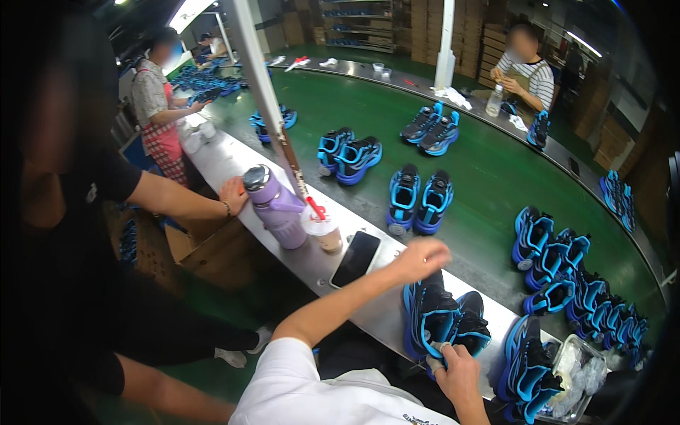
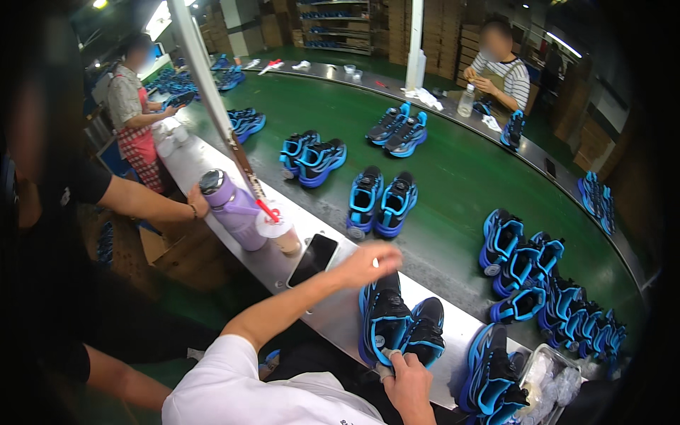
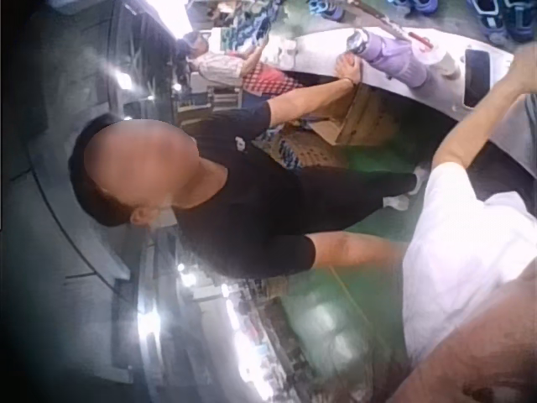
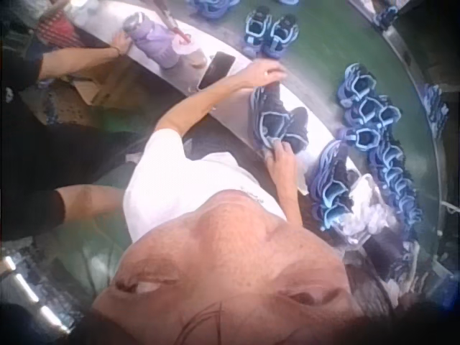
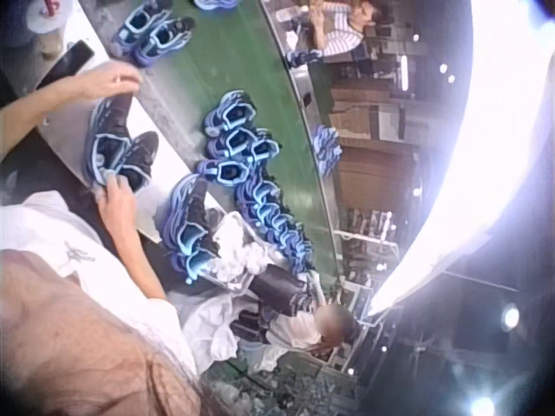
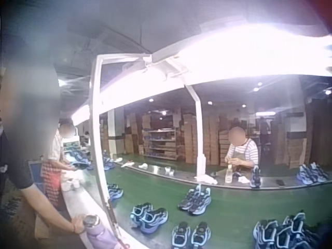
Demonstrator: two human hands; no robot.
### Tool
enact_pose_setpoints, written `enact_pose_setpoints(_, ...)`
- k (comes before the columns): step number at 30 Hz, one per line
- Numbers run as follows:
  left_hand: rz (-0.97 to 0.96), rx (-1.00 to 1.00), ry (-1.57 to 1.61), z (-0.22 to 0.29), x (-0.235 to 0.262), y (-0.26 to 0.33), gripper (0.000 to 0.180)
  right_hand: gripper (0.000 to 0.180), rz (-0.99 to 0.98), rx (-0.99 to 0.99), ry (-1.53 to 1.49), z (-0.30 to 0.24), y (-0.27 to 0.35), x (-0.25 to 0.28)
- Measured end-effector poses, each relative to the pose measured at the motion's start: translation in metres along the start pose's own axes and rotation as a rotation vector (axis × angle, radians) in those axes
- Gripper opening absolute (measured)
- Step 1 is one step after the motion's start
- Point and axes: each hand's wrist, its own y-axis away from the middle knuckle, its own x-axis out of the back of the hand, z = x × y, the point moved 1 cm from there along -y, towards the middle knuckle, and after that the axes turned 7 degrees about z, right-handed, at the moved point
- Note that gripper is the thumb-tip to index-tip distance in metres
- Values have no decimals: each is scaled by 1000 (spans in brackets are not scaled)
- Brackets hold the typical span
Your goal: The person takes shoes from a conveyor belt, wipes and rubs the surfaces of each shoe by hand, and places the shoes back onto the conveyor belt.
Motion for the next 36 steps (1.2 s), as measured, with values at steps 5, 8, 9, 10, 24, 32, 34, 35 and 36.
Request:
enact_pose_setpoints(5, -367, -56, -66, 35, -16, 66, 52, 51, 72, 14, -237, -3, 0, 49)
enact_pose_setpoints(8, -241, -201, -183, 57, -14, 77, 54, 57, 307, 60, 80, -14, -10, 64)
enact_pose_setpoints(9, -185, -264, -248, 60, -18, 83, 54, 57, 310, 66, 77, 2, -8, 49)
enact_pose_setpoints(10, -198, -284, -310, 61, -24, 88, 45, 55, 224, 66, 58, 23, -4, 33)
enact_pose_setpoints(24, -174, -429, -881, 74, -80, 108, 21, 53, 180, 107, 136, 11, 15, 13)
enact_pose_setpoints(32, 161, -151, -246, 59, -67, 111, 47, 50, 150, 96, 52, 20, 13, 22)
enact_pose_setpoints(34, 102, -225, -245, 56, -64, 113, 46, 48, 150, 18, 1, 8, 14, 34)
enact_pose_setpoints(35, 40, -301, -245, 55, -62, 114, 45, 46, 151, -63, -49, 3, 14, 37)
enact_pose_setpoints(36, -19, -351, -281, 55, -63, 110, 40, 46, 148, -60, -53, 2, 15, 35)
